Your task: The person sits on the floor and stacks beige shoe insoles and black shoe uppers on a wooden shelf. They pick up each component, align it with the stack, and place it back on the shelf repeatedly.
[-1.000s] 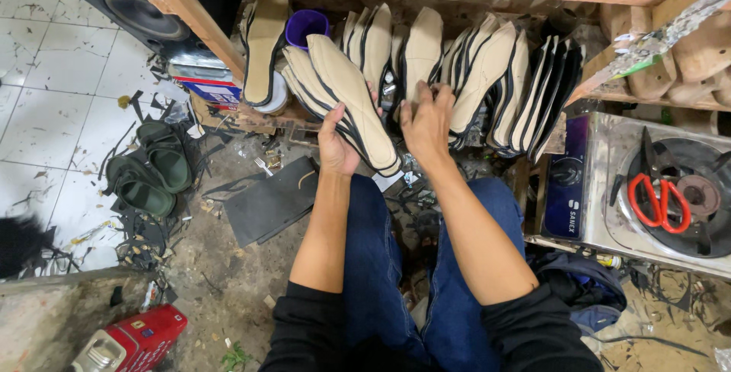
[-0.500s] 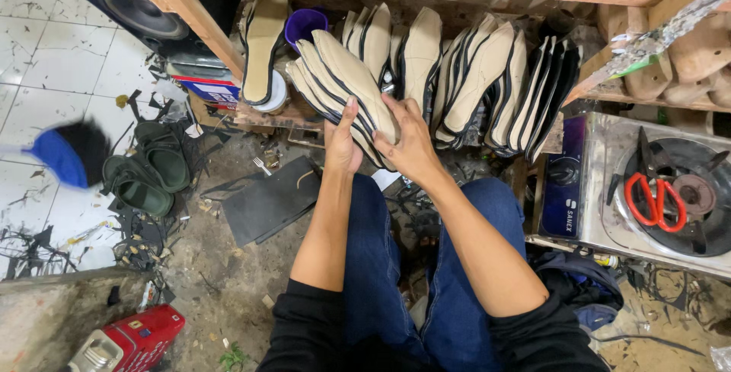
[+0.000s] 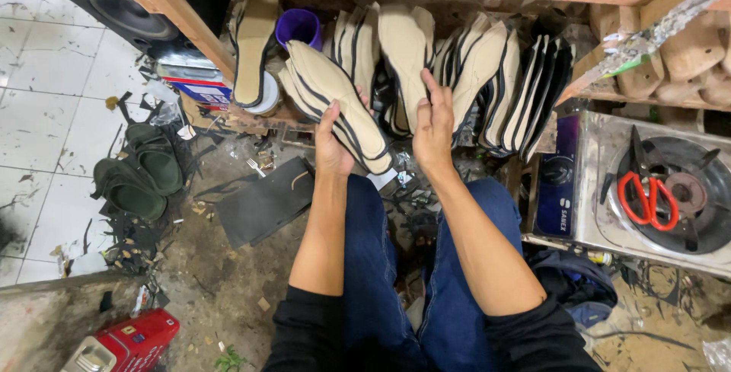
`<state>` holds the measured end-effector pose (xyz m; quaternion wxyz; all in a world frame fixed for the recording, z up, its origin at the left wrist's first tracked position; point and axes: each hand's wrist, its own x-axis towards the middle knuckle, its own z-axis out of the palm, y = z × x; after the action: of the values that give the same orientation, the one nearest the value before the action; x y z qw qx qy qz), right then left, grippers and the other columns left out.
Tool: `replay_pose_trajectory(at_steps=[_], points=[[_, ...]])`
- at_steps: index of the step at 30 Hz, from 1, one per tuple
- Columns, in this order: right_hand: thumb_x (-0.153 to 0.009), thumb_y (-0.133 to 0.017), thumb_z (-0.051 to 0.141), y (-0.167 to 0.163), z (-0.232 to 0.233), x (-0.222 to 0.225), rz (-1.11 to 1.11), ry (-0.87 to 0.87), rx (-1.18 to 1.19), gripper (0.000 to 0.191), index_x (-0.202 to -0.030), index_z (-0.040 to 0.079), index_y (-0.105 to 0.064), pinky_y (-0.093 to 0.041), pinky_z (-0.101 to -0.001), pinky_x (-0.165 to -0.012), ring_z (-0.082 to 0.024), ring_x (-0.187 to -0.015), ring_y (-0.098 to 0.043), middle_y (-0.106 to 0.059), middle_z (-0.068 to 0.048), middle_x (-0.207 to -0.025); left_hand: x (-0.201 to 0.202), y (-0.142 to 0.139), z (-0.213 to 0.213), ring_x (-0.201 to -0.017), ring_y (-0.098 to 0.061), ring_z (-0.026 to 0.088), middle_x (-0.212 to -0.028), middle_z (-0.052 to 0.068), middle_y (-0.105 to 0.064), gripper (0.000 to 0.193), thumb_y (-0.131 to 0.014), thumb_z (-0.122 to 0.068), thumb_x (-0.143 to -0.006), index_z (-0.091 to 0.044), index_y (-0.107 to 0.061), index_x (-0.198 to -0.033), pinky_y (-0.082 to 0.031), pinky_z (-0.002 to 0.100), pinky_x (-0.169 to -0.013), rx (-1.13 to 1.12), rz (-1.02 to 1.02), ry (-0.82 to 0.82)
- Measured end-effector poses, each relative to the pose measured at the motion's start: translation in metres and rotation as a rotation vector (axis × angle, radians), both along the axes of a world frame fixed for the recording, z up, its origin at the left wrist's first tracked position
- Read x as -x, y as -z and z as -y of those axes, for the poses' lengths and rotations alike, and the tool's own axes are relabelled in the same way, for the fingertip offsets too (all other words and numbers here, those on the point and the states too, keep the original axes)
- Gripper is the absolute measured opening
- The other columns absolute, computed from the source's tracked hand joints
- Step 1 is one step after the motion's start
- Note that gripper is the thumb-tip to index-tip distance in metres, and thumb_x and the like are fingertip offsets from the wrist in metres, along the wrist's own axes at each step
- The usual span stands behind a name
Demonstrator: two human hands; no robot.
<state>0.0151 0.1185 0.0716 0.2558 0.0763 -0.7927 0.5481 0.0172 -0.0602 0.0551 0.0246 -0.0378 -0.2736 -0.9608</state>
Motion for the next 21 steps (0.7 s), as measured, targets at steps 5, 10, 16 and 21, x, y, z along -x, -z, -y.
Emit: replay_pose_trajectory(at_steps=[5,10,16,21], points=[[-0.104,-0.054,0.004,0.029,0.016,0.037,-0.066,-0.116,0.15,0.045,-0.149,-0.002,-0.051,-0.036,-0.0386,-0.116,-0.031,-0.133,-0.053,-0.057,-0.021,-0.142,-0.006,0.004,0.006,-0.114,-0.067,0.026,-0.132,0.016,-0.065,0.056,-0.058,-0.029,-0.096,0.004,-0.051,-0.141,-0.057,0.04,-0.095,-0.032,0.03,-0.046],[-0.097,-0.063,0.006,0.044,0.041,0.061,0.076,-0.136,-0.007,0.046,-0.141,-0.004,-0.057,-0.046,-0.0378,-0.107,-0.034,-0.122,-0.06,-0.059,-0.02,-0.133,-0.008,0.006,0.005,-0.117,-0.065,0.027,-0.136,0.02,-0.063,0.058,-0.057,-0.031,-0.103,0.008,-0.048,-0.145,-0.056,0.04,-0.099,-0.119,-0.052,-0.092],[-0.084,-0.068,0.0,0.028,0.049,0.057,0.161,-0.1,-0.123,0.048,-0.132,-0.004,-0.062,-0.054,-0.0383,-0.087,-0.033,-0.093,-0.066,-0.06,-0.021,-0.115,-0.005,0.003,-0.002,-0.118,-0.065,0.026,-0.139,0.02,-0.062,0.057,-0.055,-0.031,-0.104,0.007,-0.047,-0.146,-0.056,0.04,-0.1,-0.11,-0.043,-0.117],[-0.087,-0.071,0.001,-0.003,0.037,0.044,-0.053,-0.086,-0.204,0.032,-0.12,-0.002,-0.07,-0.055,-0.0388,-0.088,-0.035,-0.097,-0.067,-0.065,-0.019,-0.112,-0.004,0.001,-0.004,-0.117,-0.065,0.028,-0.136,0.02,-0.063,0.058,-0.056,-0.033,-0.102,0.006,-0.048,-0.145,-0.055,0.041,-0.1,-0.075,-0.079,-0.06]])
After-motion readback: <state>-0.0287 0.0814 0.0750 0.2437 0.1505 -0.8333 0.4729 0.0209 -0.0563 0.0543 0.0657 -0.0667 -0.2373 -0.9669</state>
